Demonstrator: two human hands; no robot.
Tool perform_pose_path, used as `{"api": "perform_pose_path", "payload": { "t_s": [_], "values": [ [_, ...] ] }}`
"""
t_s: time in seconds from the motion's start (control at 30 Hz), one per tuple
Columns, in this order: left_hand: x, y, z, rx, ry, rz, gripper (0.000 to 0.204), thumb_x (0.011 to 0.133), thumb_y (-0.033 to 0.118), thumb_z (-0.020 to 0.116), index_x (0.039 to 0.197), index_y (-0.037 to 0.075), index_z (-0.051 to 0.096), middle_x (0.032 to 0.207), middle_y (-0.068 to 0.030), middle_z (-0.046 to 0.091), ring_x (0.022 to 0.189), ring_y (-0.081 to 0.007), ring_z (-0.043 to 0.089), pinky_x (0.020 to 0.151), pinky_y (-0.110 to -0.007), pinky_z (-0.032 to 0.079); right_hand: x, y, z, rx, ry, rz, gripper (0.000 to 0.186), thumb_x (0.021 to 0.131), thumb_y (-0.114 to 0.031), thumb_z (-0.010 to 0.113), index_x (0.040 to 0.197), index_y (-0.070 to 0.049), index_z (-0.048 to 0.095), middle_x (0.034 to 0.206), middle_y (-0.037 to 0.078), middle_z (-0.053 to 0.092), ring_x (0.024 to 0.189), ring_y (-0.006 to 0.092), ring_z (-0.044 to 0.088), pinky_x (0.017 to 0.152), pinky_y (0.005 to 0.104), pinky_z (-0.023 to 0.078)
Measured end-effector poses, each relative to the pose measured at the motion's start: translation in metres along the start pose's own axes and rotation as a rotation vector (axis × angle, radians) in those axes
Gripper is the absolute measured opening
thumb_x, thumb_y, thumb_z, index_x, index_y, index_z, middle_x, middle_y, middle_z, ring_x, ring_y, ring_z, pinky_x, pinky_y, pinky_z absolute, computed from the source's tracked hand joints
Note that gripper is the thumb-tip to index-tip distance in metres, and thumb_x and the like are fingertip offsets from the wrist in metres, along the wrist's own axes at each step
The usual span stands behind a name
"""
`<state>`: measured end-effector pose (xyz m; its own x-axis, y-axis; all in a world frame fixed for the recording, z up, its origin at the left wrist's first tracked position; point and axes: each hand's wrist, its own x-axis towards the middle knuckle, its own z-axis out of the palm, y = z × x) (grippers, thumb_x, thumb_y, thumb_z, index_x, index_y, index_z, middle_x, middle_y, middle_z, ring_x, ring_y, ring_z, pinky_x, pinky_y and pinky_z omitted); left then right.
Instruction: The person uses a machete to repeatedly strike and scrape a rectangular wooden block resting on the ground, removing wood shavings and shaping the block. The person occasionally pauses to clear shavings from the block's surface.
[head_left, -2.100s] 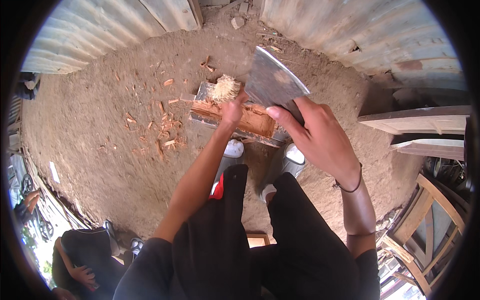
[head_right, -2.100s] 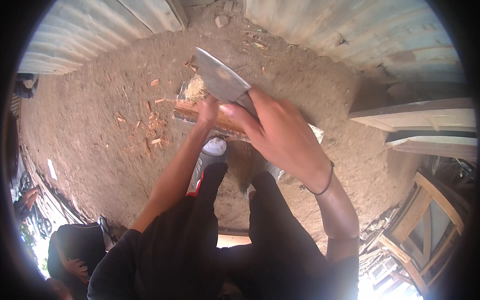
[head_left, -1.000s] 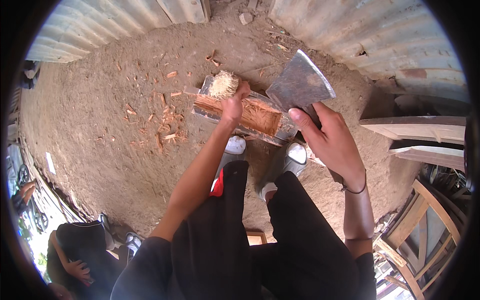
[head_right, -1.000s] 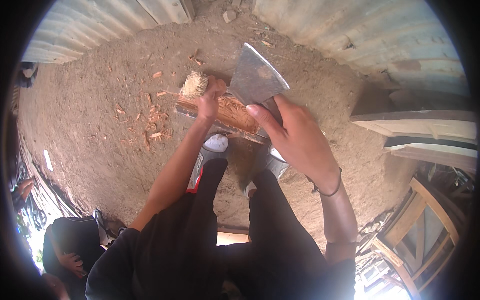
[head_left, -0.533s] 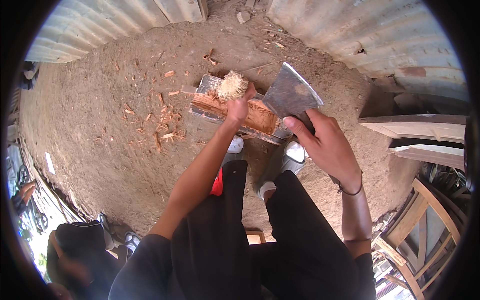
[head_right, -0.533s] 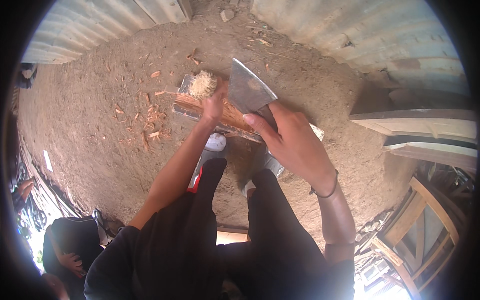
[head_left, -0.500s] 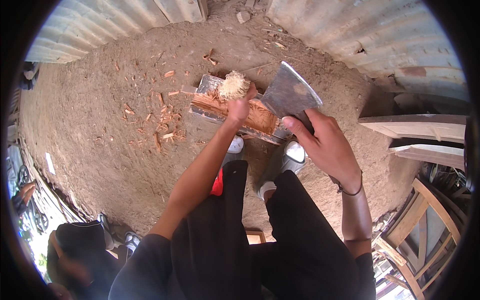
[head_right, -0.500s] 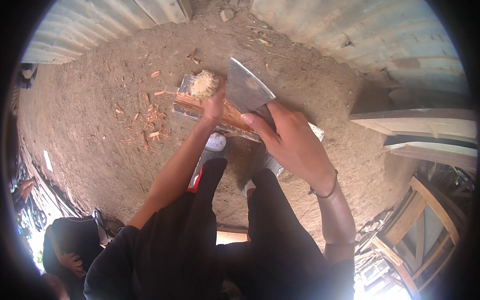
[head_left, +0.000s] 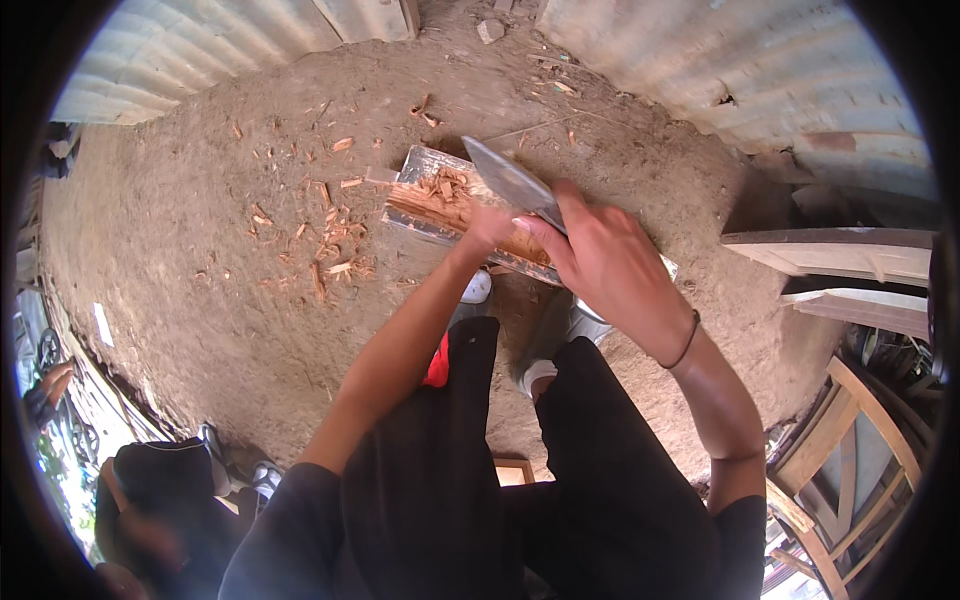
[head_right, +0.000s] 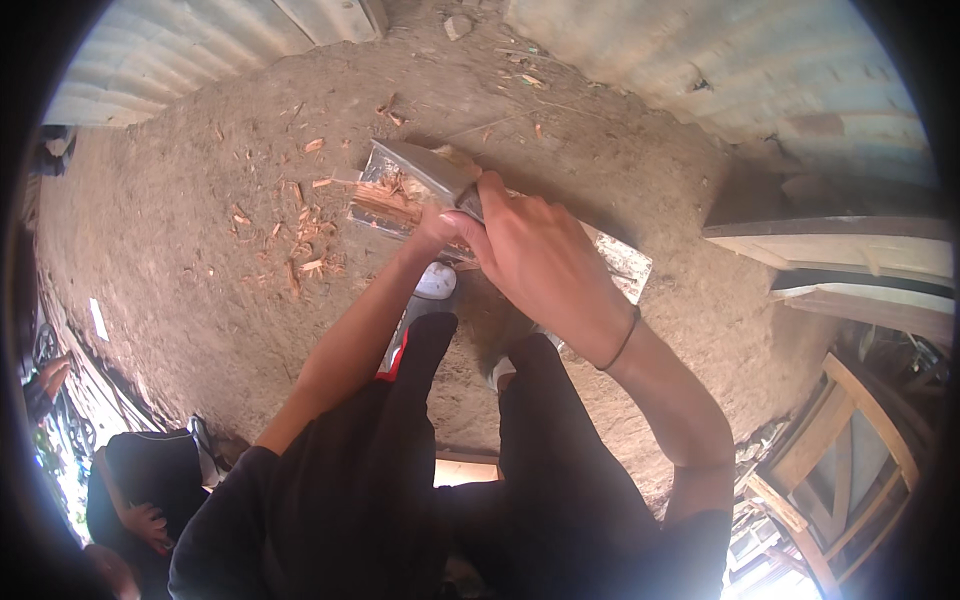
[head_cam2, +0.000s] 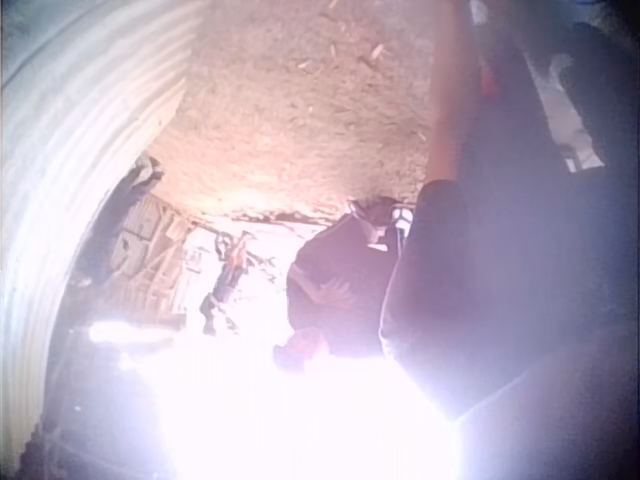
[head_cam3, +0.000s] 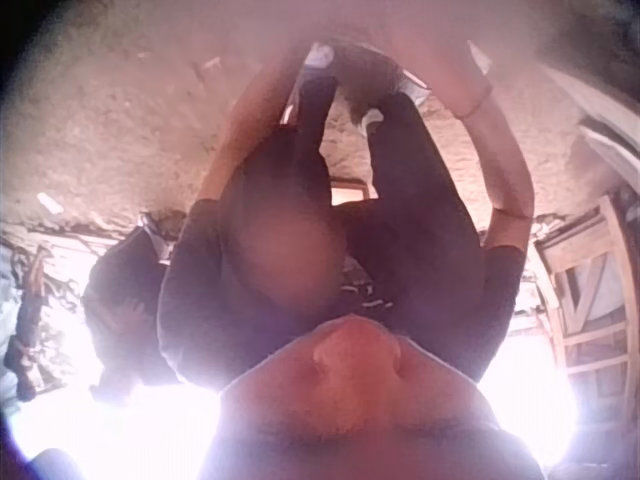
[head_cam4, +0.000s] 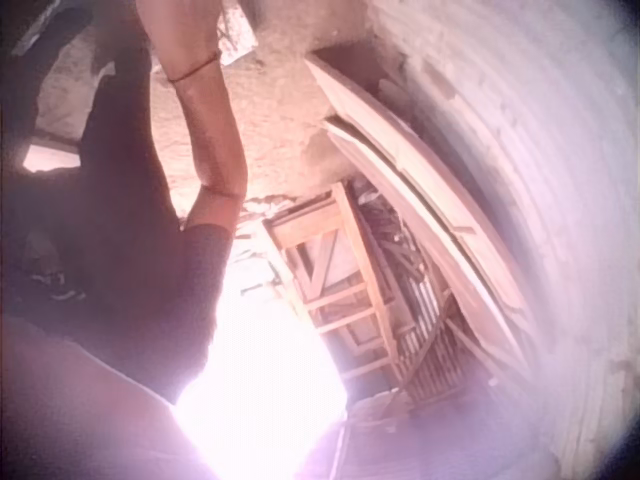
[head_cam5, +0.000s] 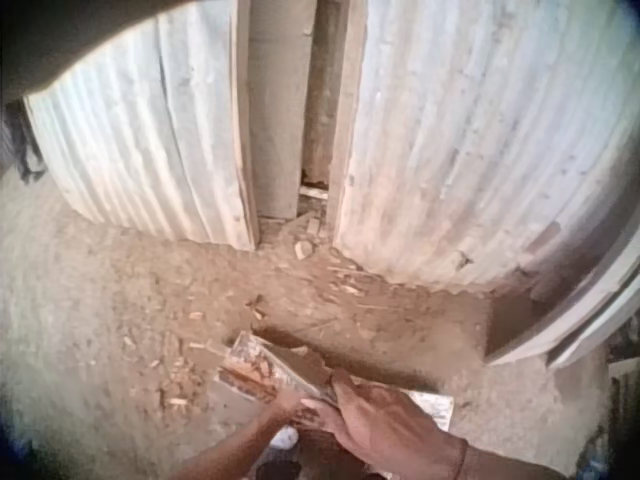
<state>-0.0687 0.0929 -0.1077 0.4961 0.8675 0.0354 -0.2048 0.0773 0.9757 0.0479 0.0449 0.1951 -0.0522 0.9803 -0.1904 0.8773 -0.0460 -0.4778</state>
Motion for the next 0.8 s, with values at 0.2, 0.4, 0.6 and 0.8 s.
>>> {"api": "perform_pose_path", "payload": {
  "t_s": [0.2,0.4,0.6,0.8],
  "values": [
    [0.0,0.027,0.016,-0.376,-0.05,-0.253,0.033,0.076,0.018,0.085,0.103,0.006,0.071,0.1,-0.0062,0.074,0.093,-0.0157,0.07,0.083,-0.035,0.057,-0.01,-0.017,-0.015,0.162,-0.002,0.025,0.038,0.104,-0.032,0.06,0.119,0.002,0.056,0.082,0.024,0.068,0.083,0.0451,0.068,0.078,0.0494,0.053],
    [0.003,0.039,0.008,0.166,-0.166,-0.049,0.033,0.074,0.016,0.085,0.101,0.006,0.07,0.096,-0.0061,0.073,0.087,-0.0141,0.068,0.081,-0.034,0.056,-0.02,-0.002,-0.004,0.112,-0.124,0.149,0.038,0.104,-0.035,0.061,0.114,0.002,0.06,0.083,0.023,0.069,0.081,0.0455,0.067,0.077,0.05,0.051],
    [0.001,0.027,-0.009,0.702,0.189,0.384,0.019,0.089,0.019,0.068,0.101,0.005,0.071,0.101,-0.0121,0.071,0.09,-0.0266,0.067,0.082,-0.038,0.053,-0.036,0.0,-0.029,0.293,-0.045,0.262,0.046,0.104,-0.039,0.061,0.113,0.006,0.061,0.076,0.023,0.067,0.07,0.0413,0.068,0.064,0.0439,0.05],
    [0.011,0.008,-0.025,0.276,0.219,0.076,0.015,0.089,0.004,0.067,0.103,0.0,0.071,0.096,-0.0113,0.07,0.092,-0.0288,0.065,0.082,-0.04,0.052,-0.042,0.006,-0.033,0.563,0.023,0.506,0.039,0.104,-0.037,0.062,0.098,0.002,0.062,0.067,0.011,0.059,0.059,0.0195,0.058,0.06,0.0363,0.046]
  ]
}}
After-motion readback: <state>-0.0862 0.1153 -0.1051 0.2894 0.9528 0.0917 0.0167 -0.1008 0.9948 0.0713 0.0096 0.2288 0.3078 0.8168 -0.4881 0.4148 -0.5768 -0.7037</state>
